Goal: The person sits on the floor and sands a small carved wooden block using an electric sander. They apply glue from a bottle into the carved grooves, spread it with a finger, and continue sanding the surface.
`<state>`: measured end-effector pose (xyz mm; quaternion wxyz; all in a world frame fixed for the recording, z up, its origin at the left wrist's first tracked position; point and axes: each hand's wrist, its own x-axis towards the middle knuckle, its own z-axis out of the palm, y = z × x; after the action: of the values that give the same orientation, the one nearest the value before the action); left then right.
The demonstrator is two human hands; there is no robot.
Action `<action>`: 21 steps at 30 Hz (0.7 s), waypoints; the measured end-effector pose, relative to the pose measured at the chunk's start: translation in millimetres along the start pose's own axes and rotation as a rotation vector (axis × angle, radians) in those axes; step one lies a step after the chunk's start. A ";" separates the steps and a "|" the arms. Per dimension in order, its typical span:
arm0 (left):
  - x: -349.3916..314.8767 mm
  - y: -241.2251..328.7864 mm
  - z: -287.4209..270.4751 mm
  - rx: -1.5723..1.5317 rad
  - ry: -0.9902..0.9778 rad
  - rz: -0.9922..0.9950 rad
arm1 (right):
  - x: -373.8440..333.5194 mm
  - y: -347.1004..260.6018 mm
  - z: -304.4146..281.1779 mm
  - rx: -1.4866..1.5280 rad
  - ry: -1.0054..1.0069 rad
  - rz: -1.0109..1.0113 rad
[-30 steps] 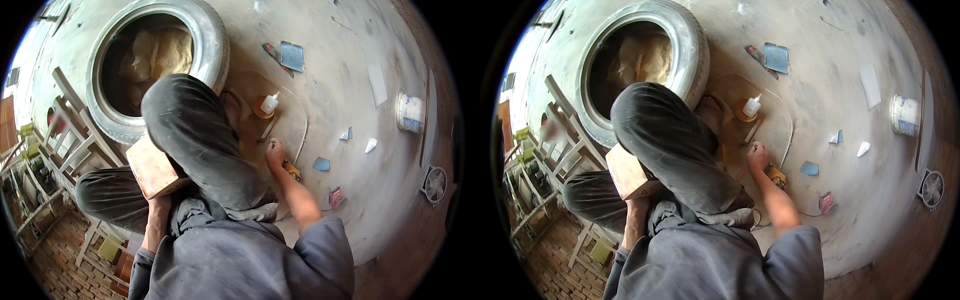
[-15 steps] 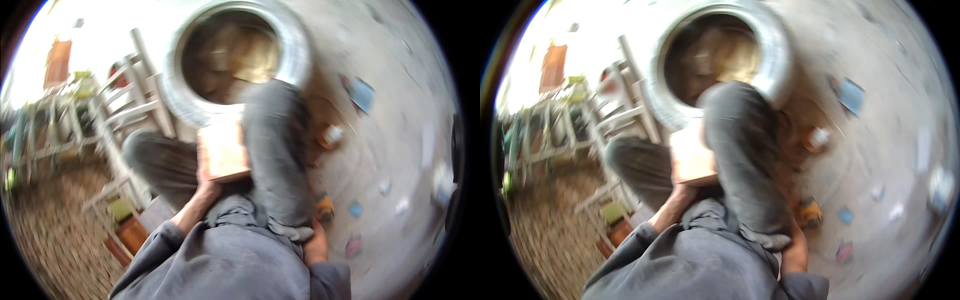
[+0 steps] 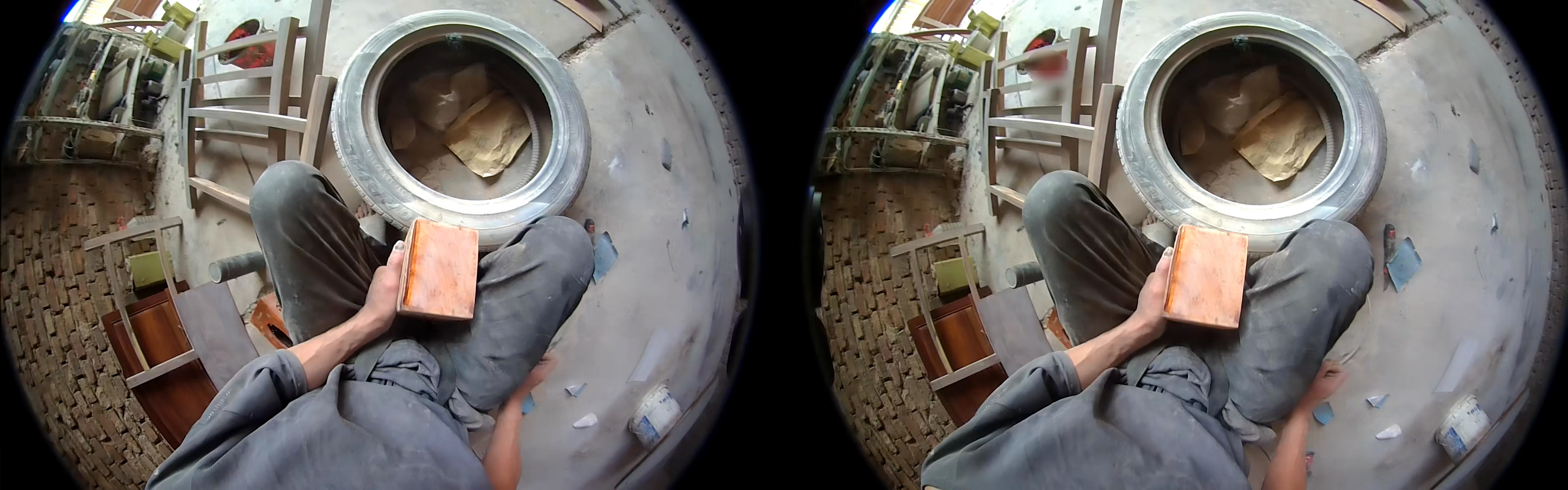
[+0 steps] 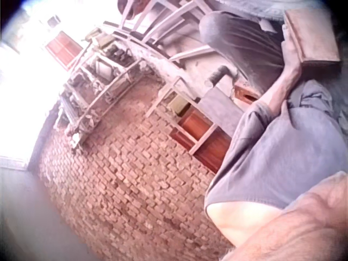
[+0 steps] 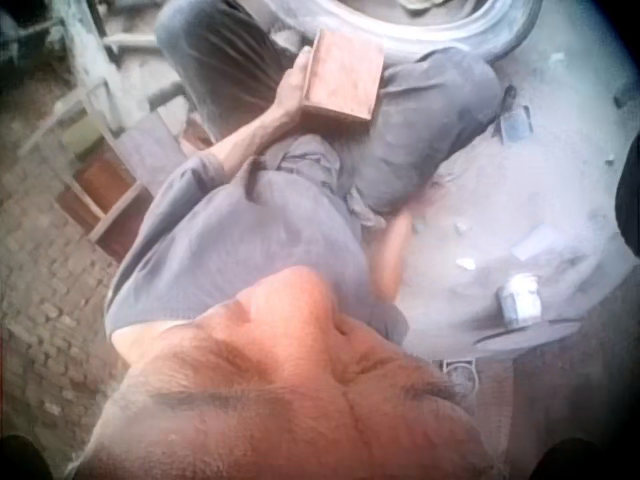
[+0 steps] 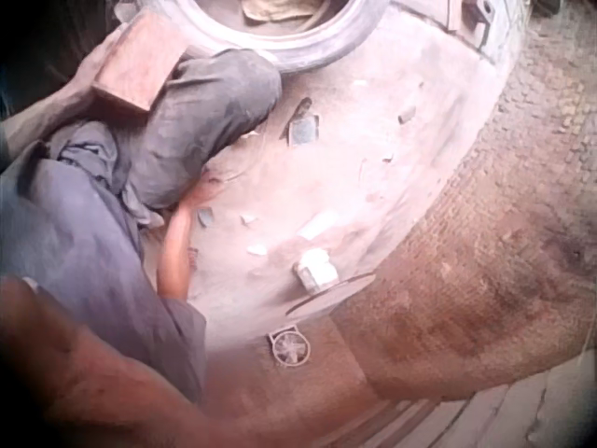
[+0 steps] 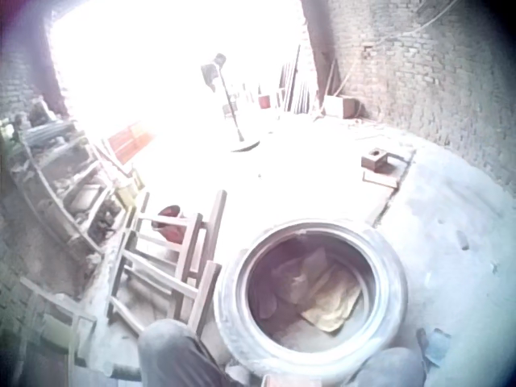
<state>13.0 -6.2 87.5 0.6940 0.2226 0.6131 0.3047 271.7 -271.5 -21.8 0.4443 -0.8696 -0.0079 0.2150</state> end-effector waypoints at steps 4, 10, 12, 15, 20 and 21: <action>19.4 -10.1 -2.0 -0.002 -0.002 -0.006 | -48.2 -181.3 -14.5 0.133 -0.188 -0.341; 32.9 -20.6 0.4 0.019 -0.006 0.020 | -136.3 -296.5 31.8 -0.283 -0.758 -0.917; 41.7 -34.4 -8.5 0.090 -0.028 0.025 | -141.0 -289.3 52.0 -0.360 -0.821 -0.990; 42.8 -34.0 -6.5 0.109 -0.013 0.042 | -136.3 -288.3 63.7 -0.502 -0.861 -1.099; 58.4 -53.3 -14.2 0.060 -0.047 0.015 | -130.4 -296.1 77.1 -0.561 -0.947 -1.160; 61.2 -56.8 -15.5 0.066 -0.052 0.006 | -128.1 -296.6 80.9 -0.543 -0.957 -1.166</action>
<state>10.0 -5.2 2.6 0.7012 0.2550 0.6037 0.2806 177.2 -56.2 214.0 0.2063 -0.6166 -0.7030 0.2882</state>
